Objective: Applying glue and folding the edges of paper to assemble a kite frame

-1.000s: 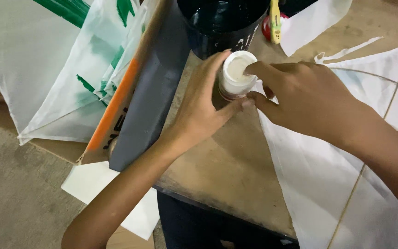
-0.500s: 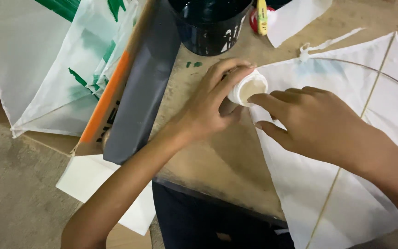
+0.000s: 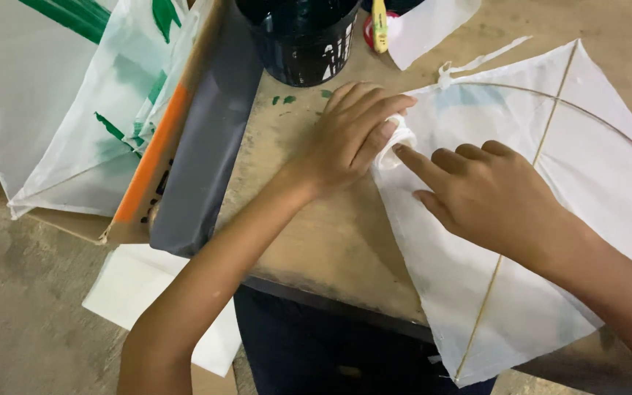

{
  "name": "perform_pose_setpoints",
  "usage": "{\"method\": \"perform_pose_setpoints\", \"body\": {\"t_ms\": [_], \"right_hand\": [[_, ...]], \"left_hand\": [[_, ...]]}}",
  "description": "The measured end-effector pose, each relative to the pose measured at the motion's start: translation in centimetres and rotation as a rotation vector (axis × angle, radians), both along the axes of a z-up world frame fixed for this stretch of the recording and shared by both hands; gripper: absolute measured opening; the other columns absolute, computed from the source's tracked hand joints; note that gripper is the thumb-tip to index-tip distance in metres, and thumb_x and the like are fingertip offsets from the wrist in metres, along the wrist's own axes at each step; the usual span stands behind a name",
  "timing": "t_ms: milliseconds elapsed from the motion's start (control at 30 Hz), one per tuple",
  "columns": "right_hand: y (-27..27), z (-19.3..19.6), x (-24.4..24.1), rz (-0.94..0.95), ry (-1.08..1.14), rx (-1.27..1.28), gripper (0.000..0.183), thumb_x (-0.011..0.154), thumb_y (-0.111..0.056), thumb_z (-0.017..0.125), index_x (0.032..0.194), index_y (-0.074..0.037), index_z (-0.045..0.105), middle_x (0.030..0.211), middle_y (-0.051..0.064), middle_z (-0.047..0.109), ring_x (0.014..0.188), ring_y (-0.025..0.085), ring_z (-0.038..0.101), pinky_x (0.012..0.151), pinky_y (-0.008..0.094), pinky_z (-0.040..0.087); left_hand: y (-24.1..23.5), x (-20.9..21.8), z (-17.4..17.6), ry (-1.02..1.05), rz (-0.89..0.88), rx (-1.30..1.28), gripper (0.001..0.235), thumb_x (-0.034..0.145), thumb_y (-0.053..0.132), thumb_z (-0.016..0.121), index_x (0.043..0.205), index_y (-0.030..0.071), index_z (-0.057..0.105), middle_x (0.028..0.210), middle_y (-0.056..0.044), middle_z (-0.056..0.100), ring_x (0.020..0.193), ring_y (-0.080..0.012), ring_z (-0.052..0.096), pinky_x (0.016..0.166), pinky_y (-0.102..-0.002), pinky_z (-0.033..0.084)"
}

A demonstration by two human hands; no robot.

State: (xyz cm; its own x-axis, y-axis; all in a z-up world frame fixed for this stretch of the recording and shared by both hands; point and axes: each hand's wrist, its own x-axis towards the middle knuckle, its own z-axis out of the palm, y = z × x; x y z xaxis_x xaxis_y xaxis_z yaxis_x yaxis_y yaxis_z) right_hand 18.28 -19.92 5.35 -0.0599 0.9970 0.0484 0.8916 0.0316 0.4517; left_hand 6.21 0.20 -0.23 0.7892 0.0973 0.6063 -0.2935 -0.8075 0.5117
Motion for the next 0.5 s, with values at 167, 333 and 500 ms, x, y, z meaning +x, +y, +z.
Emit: {"method": "perform_pose_setpoints", "body": {"t_ms": [167,333,500], "right_hand": [[-0.3,-1.0,-0.1,0.01,-0.098,0.086,0.051,0.093,-0.039,0.063,0.142,-0.024,0.06,0.071,-0.008,0.065,0.059,0.018,0.065,0.057,0.031,0.051],[-0.2,-0.7,-0.4,0.051,-0.091,0.104,0.039,0.095,-0.032,0.062,0.132,-0.022,0.063,0.064,-0.008,0.061,0.055,0.017,0.062,0.052,0.03,0.045],[0.2,-0.1,-0.6,0.035,-0.121,0.078,0.048,0.091,-0.042,0.068,0.135,-0.024,0.062,0.066,-0.01,0.064,0.058,0.015,0.064,0.055,0.029,0.049]], "left_hand": [[-0.2,0.7,-0.7,-0.089,0.033,0.015,0.047,0.112,0.033,0.023,0.132,0.007,0.057,0.115,-0.006,0.069,0.111,-0.0283,0.061,0.103,-0.046,0.042],[-0.1,1.0,-0.9,-0.103,0.042,0.035,0.045,0.112,0.032,0.024,0.13,0.007,0.057,0.111,-0.005,0.069,0.109,-0.0286,0.061,0.101,-0.045,0.041],[-0.2,1.1,-0.6,-0.106,0.047,0.034,0.047,0.112,0.033,0.022,0.13,0.007,0.057,0.11,-0.005,0.068,0.104,-0.0278,0.06,0.096,-0.043,0.041]]}}
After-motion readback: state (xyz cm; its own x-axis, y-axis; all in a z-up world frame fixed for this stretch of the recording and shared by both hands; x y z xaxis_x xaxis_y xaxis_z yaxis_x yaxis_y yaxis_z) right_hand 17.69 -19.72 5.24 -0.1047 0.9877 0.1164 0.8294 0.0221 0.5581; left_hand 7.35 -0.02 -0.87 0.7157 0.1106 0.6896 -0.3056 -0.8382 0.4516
